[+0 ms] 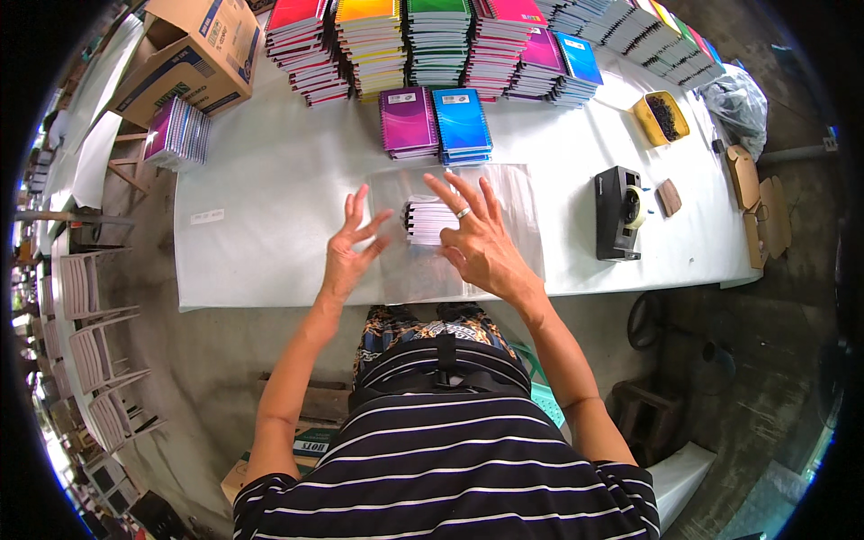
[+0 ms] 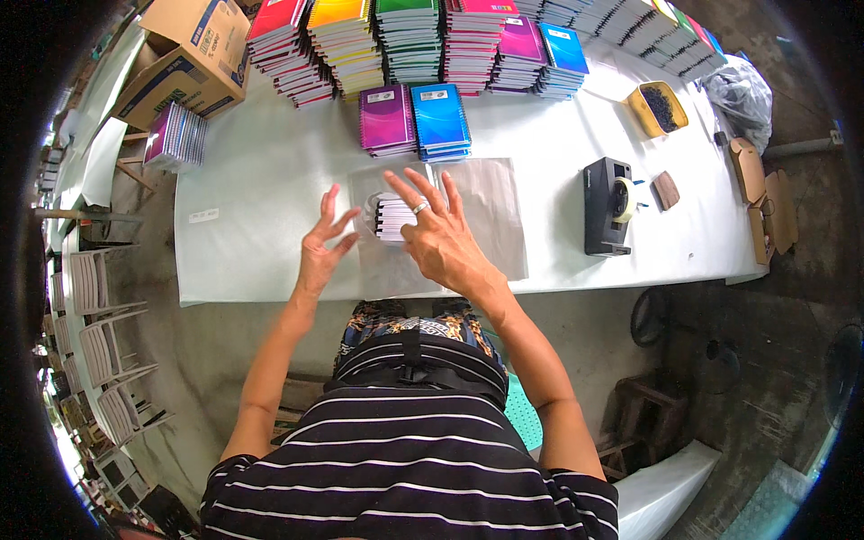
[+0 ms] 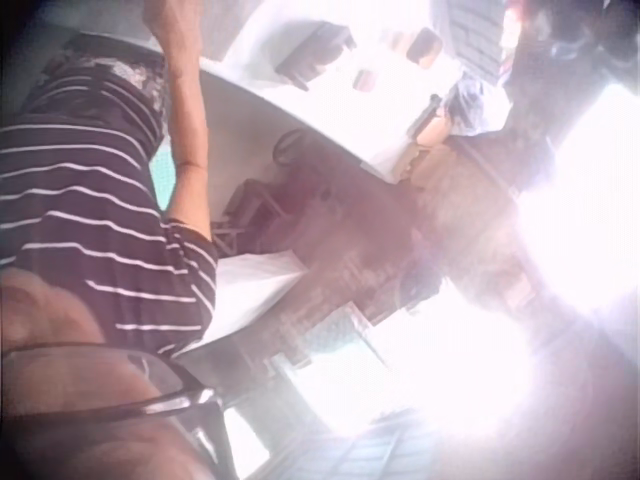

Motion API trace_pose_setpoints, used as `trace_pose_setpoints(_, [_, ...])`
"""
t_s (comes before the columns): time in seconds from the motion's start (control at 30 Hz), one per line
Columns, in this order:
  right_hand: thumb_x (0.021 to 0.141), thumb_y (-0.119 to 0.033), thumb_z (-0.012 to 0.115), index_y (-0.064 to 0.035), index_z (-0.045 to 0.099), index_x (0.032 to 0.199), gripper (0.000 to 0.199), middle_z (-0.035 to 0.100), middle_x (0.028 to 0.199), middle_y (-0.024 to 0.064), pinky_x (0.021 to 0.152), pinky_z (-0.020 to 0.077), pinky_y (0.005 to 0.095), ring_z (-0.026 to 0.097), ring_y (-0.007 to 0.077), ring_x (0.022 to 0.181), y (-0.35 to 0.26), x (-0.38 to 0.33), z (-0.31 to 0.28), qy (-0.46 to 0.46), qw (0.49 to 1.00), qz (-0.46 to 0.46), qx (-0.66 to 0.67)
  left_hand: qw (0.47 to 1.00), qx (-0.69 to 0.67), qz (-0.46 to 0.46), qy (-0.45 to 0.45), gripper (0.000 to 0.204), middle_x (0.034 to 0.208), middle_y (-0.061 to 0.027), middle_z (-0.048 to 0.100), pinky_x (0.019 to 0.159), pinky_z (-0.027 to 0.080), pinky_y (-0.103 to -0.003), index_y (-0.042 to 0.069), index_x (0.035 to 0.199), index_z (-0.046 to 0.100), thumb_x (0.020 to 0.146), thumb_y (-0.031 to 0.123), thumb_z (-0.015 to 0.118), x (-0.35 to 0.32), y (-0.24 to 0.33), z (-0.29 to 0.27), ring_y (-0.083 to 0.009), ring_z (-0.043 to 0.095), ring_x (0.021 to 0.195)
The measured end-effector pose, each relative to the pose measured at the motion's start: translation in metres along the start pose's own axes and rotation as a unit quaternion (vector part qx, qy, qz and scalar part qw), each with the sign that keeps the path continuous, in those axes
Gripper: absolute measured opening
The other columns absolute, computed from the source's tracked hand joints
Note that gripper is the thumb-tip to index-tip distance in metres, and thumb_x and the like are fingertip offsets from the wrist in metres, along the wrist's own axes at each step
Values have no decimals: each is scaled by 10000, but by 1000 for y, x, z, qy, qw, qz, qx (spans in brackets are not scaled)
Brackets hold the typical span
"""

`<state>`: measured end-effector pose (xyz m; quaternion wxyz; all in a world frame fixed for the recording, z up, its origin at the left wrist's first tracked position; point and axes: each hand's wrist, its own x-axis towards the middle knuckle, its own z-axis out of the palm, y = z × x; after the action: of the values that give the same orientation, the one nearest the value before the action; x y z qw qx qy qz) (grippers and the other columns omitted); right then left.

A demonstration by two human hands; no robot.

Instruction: The person repeatedly picks up small spiral-bound notebooks, places them into clear plastic sleeves, and seals the sleeves with tape. The person stacks the packaged notebooks on the table and continues the process with additional notebooks.

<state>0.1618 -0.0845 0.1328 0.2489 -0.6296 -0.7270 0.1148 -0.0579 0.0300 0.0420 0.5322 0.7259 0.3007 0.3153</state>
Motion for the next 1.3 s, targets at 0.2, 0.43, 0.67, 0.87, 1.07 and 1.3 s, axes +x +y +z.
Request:
trace_pose_setpoints(0.2, [753,-109,723,-68,710,767,44,379,1487,116,1155,164,548,260,310,1413,9,6,-13,-1,995,-2,97,981,136,120,-72,448,1559,29,291,1159,259,-488,331,1133,702,713,200,789,8,-9,12,-340,107,1467])
trace_pose_setpoints(0.43, [673,-133,791,-97,705,866,215,392,1474,119,1128,242,532,304,340,1378,18,24,-28,60,993,6,102,932,278,194,-128,504,1561,24,280,1155,286,-490,363,1114,707,646,221,832,32,9,9,-352,107,1465])
trace_pose_setpoints(0.67, [581,-141,845,-120,703,862,316,380,1489,99,1155,214,526,278,327,1404,16,-19,1,59,996,33,57,933,282,194,-112,457,1547,-4,317,1148,295,-472,356,1095,718,649,358,817,37,5,17,-344,119,1465])
trace_pose_setpoints(0.87, [670,-271,831,-173,734,993,351,386,1485,91,1124,285,506,276,297,1410,50,-55,36,226,904,150,329,957,194,183,-114,527,1572,-38,255,1162,252,-493,336,1122,708,617,281,848,36,-1,6,-337,95,1471])
trace_pose_setpoints(1.07, [654,-349,824,-285,712,1139,502,361,1504,97,1127,257,510,307,307,1375,59,-57,87,173,925,142,308,956,189,195,-113,628,1581,-30,224,1168,254,-486,369,1163,680,567,281,855,29,-18,12,-351,68,1470])
trace_pose_setpoints(1.3, [687,-266,821,-255,702,1165,493,340,1512,110,1125,276,492,304,312,1386,64,-52,88,166,945,110,260,940,249,199,-121,584,1582,-42,225,1160,259,-494,358,1156,690,606,242,850,35,-9,17,-371,68,1466])
